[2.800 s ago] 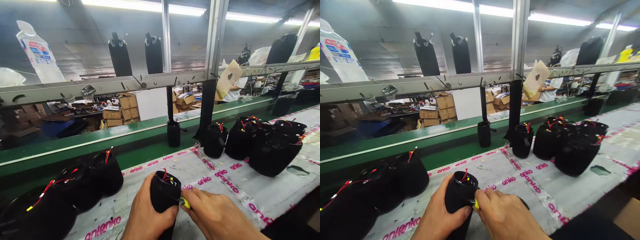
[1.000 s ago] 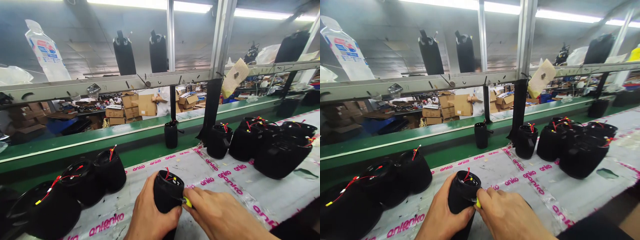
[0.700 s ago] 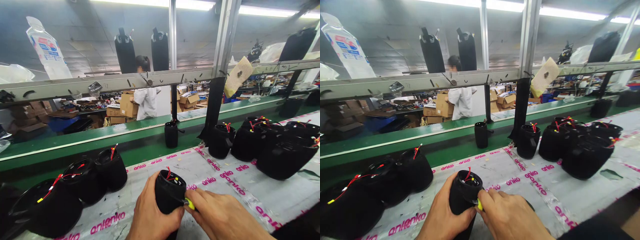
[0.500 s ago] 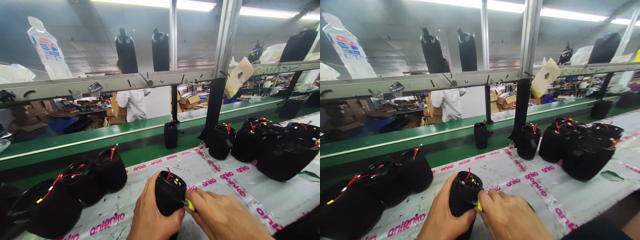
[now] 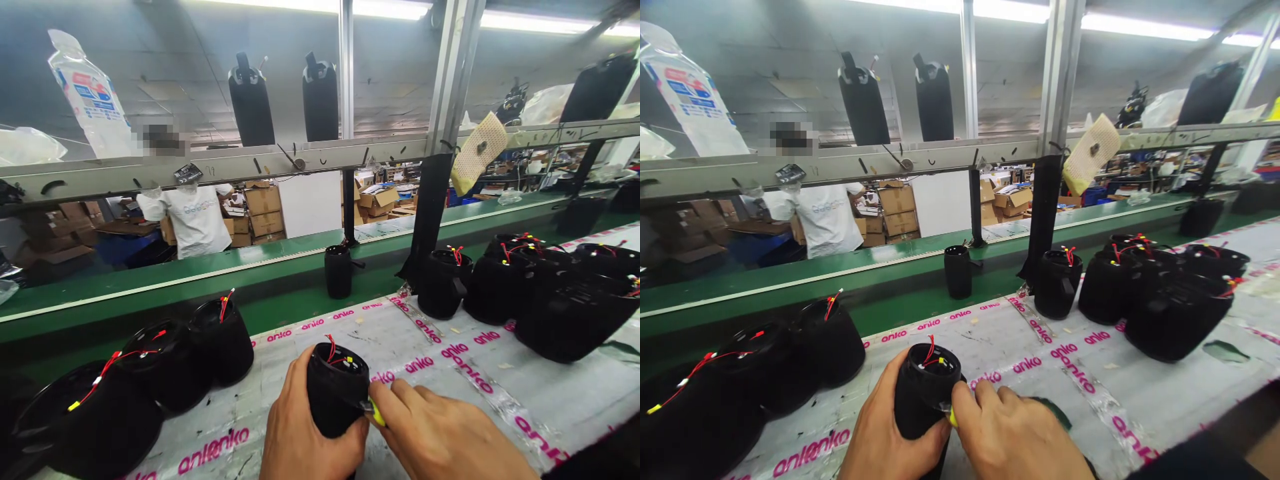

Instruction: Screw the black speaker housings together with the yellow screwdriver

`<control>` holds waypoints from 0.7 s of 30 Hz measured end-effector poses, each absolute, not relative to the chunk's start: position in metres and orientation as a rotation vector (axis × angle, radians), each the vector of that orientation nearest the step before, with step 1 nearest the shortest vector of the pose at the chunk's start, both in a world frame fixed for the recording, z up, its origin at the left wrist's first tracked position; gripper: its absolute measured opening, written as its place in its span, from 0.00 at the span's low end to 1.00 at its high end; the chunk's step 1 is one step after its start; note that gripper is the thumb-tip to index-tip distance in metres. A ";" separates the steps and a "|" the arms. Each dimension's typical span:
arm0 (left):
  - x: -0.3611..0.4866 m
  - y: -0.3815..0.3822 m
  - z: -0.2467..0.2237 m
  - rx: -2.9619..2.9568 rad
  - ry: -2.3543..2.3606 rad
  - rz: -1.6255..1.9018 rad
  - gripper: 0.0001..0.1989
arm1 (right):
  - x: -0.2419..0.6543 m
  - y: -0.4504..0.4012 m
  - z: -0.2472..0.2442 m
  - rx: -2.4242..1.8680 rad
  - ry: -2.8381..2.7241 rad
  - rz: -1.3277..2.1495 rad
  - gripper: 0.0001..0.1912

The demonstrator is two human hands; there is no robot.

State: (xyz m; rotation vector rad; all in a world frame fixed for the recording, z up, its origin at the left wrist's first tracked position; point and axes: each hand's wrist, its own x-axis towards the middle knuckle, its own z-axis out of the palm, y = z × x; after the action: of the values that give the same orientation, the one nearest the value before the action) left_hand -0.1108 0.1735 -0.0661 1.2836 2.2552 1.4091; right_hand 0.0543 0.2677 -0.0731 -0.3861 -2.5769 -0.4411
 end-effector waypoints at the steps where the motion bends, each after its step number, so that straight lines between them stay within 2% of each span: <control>1: -0.111 0.173 -0.066 1.279 2.258 1.405 0.33 | 0.055 0.267 -0.072 -0.392 -2.584 -0.456 0.19; 12: -0.109 0.173 -0.066 1.301 2.265 1.397 0.34 | 0.050 0.267 -0.051 -0.367 -2.613 -0.486 0.22; 17: -0.103 0.173 -0.059 1.284 2.328 1.347 0.32 | 0.046 0.264 -0.037 -0.324 -2.573 -0.466 0.17; 21: -0.102 0.176 -0.060 1.323 2.345 1.356 0.31 | 0.046 0.263 -0.046 -0.376 -2.522 -0.460 0.15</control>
State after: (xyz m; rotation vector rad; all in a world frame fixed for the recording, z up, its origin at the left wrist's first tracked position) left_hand -0.1024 0.1761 -0.0601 1.3232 2.3451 1.3561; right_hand 0.0462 0.2626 -0.0460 -0.3759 -2.5221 -0.4595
